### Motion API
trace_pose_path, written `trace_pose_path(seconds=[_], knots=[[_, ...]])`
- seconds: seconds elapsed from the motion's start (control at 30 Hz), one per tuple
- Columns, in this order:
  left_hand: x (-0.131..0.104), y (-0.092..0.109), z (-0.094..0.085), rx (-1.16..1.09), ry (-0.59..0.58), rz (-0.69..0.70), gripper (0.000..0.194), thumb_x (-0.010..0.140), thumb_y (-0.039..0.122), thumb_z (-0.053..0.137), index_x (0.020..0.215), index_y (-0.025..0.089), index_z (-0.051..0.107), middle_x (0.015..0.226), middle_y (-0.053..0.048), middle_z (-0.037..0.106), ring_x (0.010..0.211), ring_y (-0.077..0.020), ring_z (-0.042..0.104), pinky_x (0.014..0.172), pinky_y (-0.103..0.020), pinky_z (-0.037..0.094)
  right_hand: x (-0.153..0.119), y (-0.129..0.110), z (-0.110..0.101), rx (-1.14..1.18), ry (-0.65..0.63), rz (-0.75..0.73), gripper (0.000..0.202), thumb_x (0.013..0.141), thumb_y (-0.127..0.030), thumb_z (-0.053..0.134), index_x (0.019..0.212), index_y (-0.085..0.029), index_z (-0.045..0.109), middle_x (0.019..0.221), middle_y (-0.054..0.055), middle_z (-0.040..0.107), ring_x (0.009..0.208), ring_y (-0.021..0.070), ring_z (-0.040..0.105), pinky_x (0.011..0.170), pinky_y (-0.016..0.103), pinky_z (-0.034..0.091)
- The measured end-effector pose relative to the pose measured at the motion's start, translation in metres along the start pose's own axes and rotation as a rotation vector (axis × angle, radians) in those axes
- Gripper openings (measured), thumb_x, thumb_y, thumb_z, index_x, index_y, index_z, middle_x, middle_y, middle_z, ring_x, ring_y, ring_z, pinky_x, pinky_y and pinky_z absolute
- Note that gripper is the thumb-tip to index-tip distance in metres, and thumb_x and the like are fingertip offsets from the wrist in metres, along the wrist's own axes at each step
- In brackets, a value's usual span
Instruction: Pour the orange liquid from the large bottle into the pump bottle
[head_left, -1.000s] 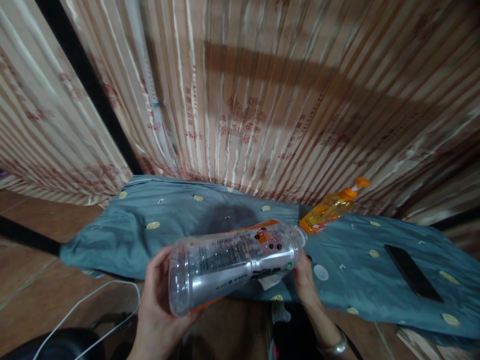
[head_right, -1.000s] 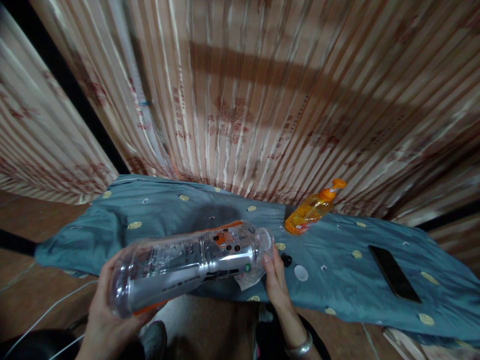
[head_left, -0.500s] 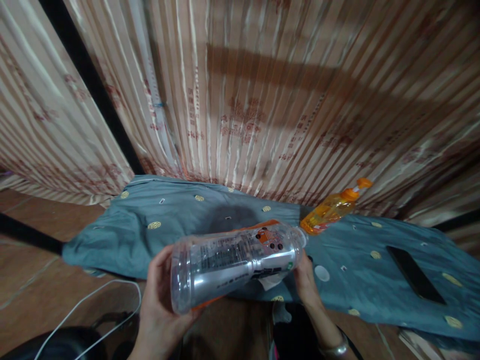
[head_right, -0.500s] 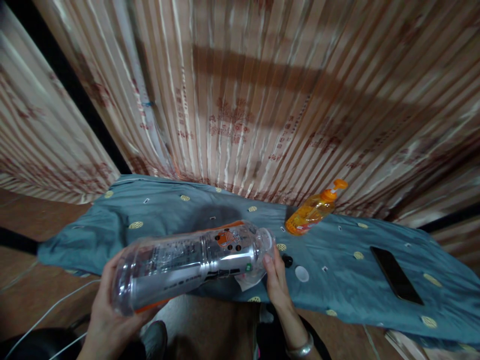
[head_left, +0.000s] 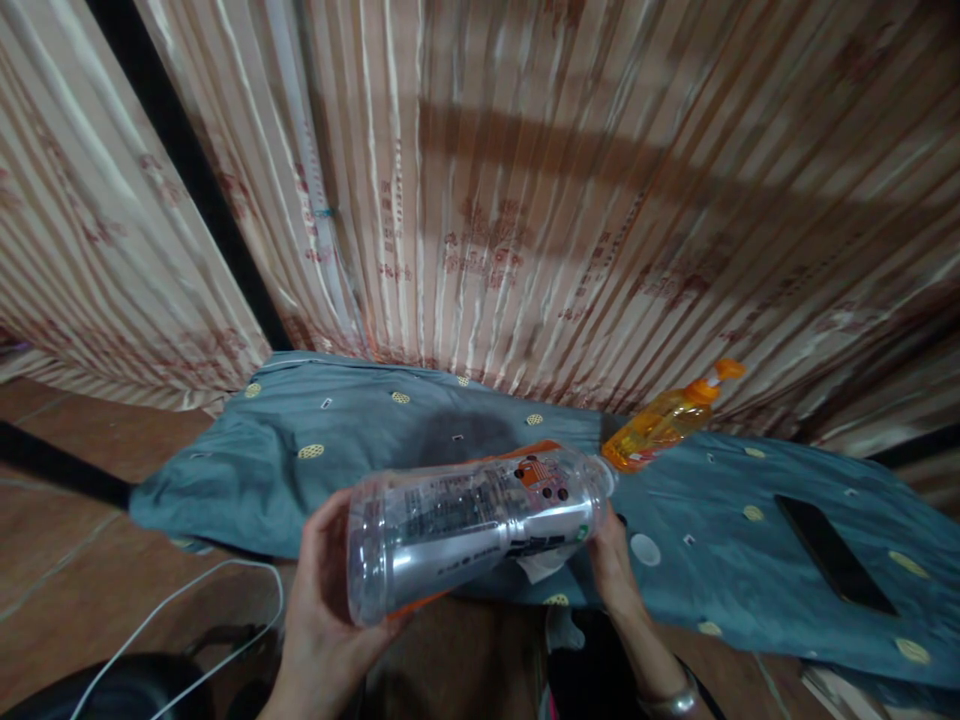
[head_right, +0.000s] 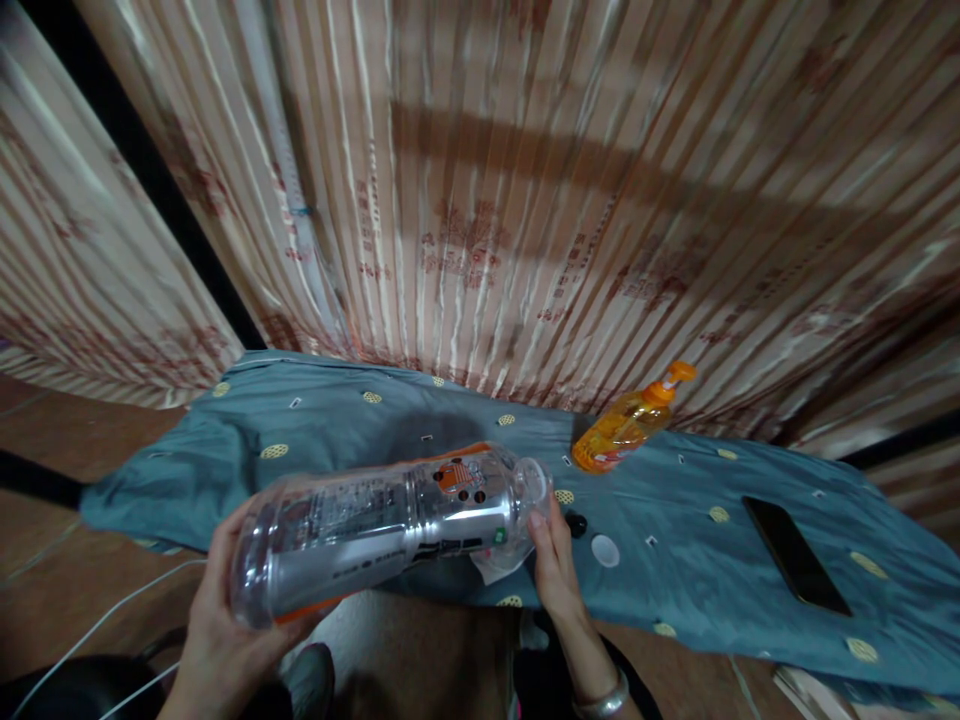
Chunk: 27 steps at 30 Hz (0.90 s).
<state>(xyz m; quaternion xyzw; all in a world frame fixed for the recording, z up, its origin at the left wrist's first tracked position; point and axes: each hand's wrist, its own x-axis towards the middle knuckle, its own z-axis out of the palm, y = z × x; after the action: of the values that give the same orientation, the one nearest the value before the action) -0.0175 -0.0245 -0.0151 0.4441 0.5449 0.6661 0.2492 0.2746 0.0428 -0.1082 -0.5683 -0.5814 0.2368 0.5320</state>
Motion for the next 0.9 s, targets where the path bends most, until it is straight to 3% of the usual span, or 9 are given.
trace_pose_path(seconds=[0.13,0.43,0.7,0.9], knots=[[0.0017,-0.0021,-0.0031,0.026,-0.046,0.034,0.084,0.051,0.032,0.098,0.127,0.025,0.064,0.121,-0.007,0.077,0.110,-0.0296,0.077,0.093,-0.038,0.064,0.0003,0.0010,0.0002,0.041,-0.007,0.007,0.067,0.100,-0.070,0.045,0.136,-0.020,0.071,0.130,0.014,0.077,0.139,0.0373,0.059,0.123,0.053,0.041],[-0.0031,0.0005,0.0028,-0.015,0.020,-0.025,0.085,0.052,0.040,0.098,0.129,0.024,0.065,0.124,-0.008,0.075,0.115,-0.0303,0.075,0.099,-0.040,0.062,0.0006,0.0019,0.0002,0.066,0.002,0.033,0.065,0.098,-0.071,0.050,0.133,-0.022,0.074,0.128,0.012,0.078,0.138,0.0378,0.060,0.123,0.054,0.040],[0.0032,-0.0047,-0.0046,0.022,-0.050,0.052,0.085,0.051,0.030,0.098,0.129,0.024,0.064,0.121,-0.007,0.077,0.111,-0.0287,0.077,0.094,-0.036,0.064,0.0011,-0.0036,0.0010,0.072,0.016,0.044,0.068,0.097,-0.074,0.049,0.133,-0.022,0.073,0.129,0.013,0.077,0.140,0.0366,0.058,0.126,0.052,0.037],[0.0004,0.0003,0.0010,-0.010,0.007,0.000,0.085,0.053,0.042,0.098,0.129,0.023,0.064,0.123,-0.007,0.076,0.114,-0.0283,0.076,0.098,-0.036,0.062,0.0018,-0.0047,0.0002,0.090,-0.015,0.060,0.070,0.097,-0.075,0.048,0.133,-0.021,0.073,0.132,0.014,0.076,0.140,0.0372,0.058,0.126,0.053,0.037]])
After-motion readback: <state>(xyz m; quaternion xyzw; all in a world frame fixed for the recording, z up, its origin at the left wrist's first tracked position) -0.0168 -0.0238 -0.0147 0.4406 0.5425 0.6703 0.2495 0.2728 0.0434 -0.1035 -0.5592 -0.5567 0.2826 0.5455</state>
